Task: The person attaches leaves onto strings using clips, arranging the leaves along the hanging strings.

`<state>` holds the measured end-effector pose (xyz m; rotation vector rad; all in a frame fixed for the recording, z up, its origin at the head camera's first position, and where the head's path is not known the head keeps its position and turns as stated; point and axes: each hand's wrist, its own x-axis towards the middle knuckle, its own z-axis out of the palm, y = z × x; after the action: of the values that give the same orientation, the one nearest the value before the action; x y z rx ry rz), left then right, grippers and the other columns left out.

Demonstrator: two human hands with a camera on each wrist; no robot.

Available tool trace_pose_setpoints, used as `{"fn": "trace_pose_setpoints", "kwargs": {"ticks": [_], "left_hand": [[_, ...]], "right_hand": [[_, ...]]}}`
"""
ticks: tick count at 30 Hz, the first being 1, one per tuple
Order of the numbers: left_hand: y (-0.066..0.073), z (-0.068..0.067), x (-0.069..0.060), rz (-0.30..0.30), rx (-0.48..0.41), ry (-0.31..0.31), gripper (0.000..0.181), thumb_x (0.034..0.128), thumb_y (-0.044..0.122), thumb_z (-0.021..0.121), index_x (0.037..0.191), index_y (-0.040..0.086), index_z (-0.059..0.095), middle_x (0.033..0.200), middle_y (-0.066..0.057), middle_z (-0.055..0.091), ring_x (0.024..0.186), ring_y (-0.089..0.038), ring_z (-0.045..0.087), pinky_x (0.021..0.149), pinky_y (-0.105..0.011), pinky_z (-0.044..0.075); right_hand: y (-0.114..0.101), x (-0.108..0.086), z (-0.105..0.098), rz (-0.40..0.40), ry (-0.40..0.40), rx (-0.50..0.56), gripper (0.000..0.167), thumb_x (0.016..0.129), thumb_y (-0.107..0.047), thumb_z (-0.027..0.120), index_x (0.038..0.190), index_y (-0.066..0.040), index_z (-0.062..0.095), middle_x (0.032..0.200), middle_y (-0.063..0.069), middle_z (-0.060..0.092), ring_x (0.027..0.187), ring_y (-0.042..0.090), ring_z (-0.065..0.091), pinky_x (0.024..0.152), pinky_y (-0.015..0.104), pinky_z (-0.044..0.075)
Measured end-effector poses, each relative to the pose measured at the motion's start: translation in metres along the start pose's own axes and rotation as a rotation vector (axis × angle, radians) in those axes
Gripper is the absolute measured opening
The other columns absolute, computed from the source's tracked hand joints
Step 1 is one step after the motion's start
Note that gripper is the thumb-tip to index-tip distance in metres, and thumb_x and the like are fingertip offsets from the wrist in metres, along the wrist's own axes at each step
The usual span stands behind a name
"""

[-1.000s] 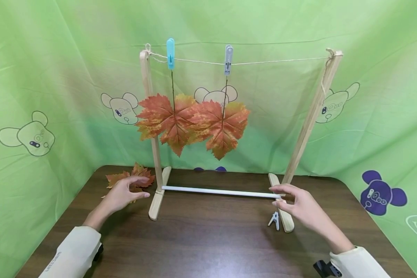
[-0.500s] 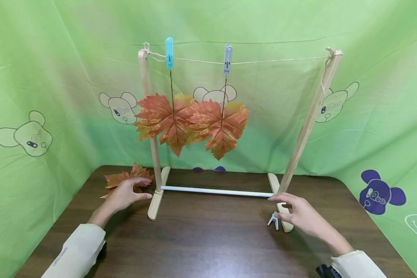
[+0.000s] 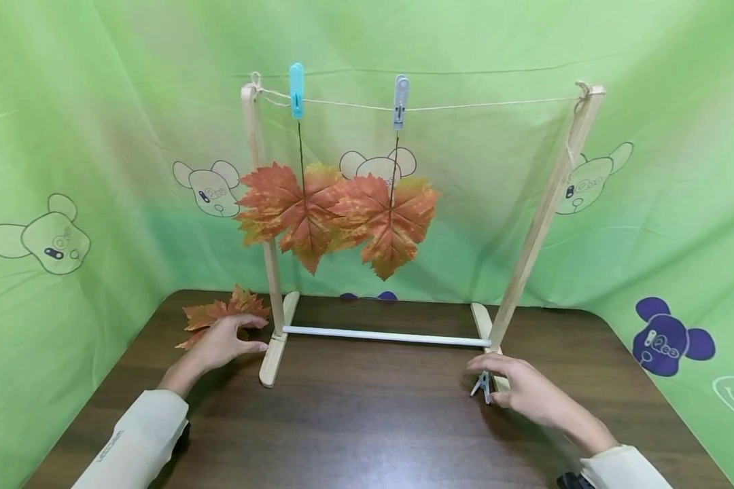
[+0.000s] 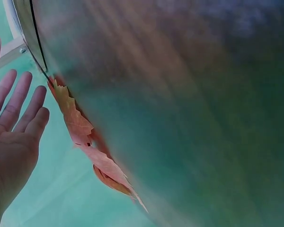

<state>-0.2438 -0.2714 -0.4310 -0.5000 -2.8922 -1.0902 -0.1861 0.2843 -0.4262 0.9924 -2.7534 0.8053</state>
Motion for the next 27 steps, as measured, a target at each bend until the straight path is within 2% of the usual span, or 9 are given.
{"fn": "trace_pose_setpoints", "kwargs": {"ticks": [3, 5, 10, 14, 19, 27], "left_hand": [[0.000, 0.000, 0.000, -0.005, 0.005, -0.013, 0.048, 0.0896, 0.024, 0.085, 0.128, -0.001, 0.071, 0.125, -0.018, 0.073, 0.121, -0.041, 0.064, 0.103, -0.059, 0.051], [0.001, 0.000, 0.001, -0.012, 0.004, -0.021, 0.048, 0.0897, 0.025, 0.085, 0.127, -0.001, 0.071, 0.124, -0.019, 0.073, 0.121, -0.041, 0.064, 0.103, -0.059, 0.051], [0.001, -0.001, 0.003, -0.013, 0.025, -0.053, 0.046, 0.0900, 0.027, 0.084, 0.126, 0.001, 0.072, 0.124, -0.018, 0.073, 0.121, -0.040, 0.065, 0.102, -0.057, 0.053], [0.000, 0.000, 0.004, -0.012, 0.049, -0.087, 0.047, 0.0906, 0.029, 0.083, 0.126, 0.001, 0.072, 0.125, -0.017, 0.073, 0.121, -0.039, 0.066, 0.101, -0.056, 0.053], [0.000, 0.000, 0.004, -0.013, 0.038, -0.093, 0.046, 0.0909, 0.027, 0.083, 0.126, 0.000, 0.072, 0.124, -0.017, 0.073, 0.120, -0.039, 0.066, 0.101, -0.056, 0.053], [0.004, -0.002, 0.006, -0.005, 0.048, -0.101, 0.038, 0.0909, 0.018, 0.082, 0.122, -0.002, 0.073, 0.117, -0.017, 0.075, 0.113, -0.036, 0.068, 0.098, -0.054, 0.055]], "right_hand": [[0.002, 0.000, 0.002, -0.045, -0.026, -0.039, 0.057, 0.068, 0.007, 0.082, 0.121, -0.010, 0.072, 0.125, 0.010, 0.073, 0.121, 0.026, 0.065, 0.106, 0.022, 0.050], [0.003, 0.000, 0.003, -0.055, -0.041, -0.048, 0.057, 0.068, 0.008, 0.081, 0.121, -0.011, 0.072, 0.125, 0.010, 0.073, 0.120, 0.029, 0.066, 0.105, 0.029, 0.052], [0.005, 0.000, 0.005, -0.055, -0.069, -0.043, 0.056, 0.068, 0.008, 0.081, 0.120, -0.011, 0.072, 0.123, 0.010, 0.073, 0.118, 0.027, 0.067, 0.101, 0.040, 0.056], [0.007, 0.000, 0.007, -0.059, -0.064, -0.036, 0.055, 0.068, 0.009, 0.081, 0.119, -0.011, 0.072, 0.120, 0.009, 0.073, 0.115, 0.022, 0.068, 0.098, 0.037, 0.057], [0.008, 0.001, 0.009, -0.076, -0.040, -0.044, 0.054, 0.068, 0.009, 0.082, 0.116, -0.011, 0.073, 0.116, 0.006, 0.074, 0.111, 0.017, 0.068, 0.096, 0.032, 0.057], [0.008, 0.004, 0.014, -0.108, -0.027, -0.074, 0.051, 0.066, 0.011, 0.081, 0.113, -0.008, 0.074, 0.111, 0.006, 0.074, 0.105, 0.020, 0.068, 0.091, 0.034, 0.058]]}}
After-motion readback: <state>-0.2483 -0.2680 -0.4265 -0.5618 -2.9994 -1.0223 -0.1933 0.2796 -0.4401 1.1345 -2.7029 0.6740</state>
